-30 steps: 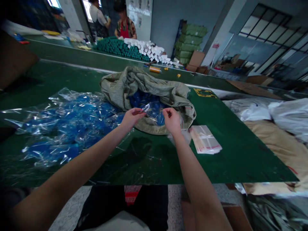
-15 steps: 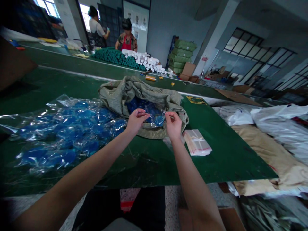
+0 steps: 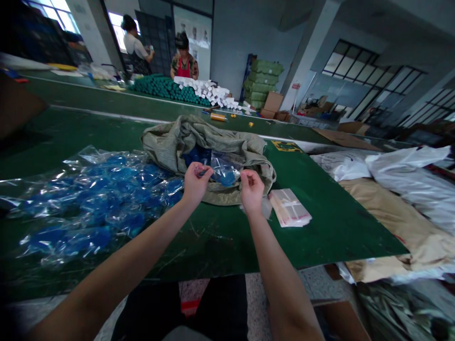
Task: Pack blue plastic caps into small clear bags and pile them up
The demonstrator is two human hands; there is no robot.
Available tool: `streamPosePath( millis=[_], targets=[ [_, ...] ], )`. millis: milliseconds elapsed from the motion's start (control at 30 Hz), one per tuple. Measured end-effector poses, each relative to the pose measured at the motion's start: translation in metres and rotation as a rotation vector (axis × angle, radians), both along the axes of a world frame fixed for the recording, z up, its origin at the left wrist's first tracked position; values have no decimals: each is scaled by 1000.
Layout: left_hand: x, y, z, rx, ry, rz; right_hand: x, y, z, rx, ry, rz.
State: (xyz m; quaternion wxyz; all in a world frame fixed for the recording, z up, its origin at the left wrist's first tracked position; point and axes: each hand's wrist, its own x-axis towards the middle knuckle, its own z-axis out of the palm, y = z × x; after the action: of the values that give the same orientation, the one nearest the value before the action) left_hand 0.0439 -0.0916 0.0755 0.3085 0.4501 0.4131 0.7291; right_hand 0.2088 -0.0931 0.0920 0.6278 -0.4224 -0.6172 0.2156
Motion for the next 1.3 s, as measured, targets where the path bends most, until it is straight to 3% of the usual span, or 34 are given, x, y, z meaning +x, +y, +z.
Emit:
streamPosePath(
  millis=[167, 267, 533, 633, 767, 1067, 1300],
  targets=[
    [-6, -4, -3, -26, 7, -106, 2, -3, 2, -26, -34, 24],
    [-9, -8, -7, -59, 2, -155, 1, -3, -9, -153, -31, 113],
    [-18, -4, -50, -420, 80, -202, 4, 11, -87, -492, 71, 263],
    [-21, 4, -64, -486, 108, -189, 7, 16, -103, -602, 94, 319],
    [-24, 11, -72, -491, 127, -162, 13, 19, -106, -697, 113, 384],
    [-29, 14, -77, -484, 142, -158, 10, 22, -98, -569, -346, 281],
    [-28, 12, -82, -408, 173, -107, 15, 23, -103, -604, -291, 326]
  ],
)
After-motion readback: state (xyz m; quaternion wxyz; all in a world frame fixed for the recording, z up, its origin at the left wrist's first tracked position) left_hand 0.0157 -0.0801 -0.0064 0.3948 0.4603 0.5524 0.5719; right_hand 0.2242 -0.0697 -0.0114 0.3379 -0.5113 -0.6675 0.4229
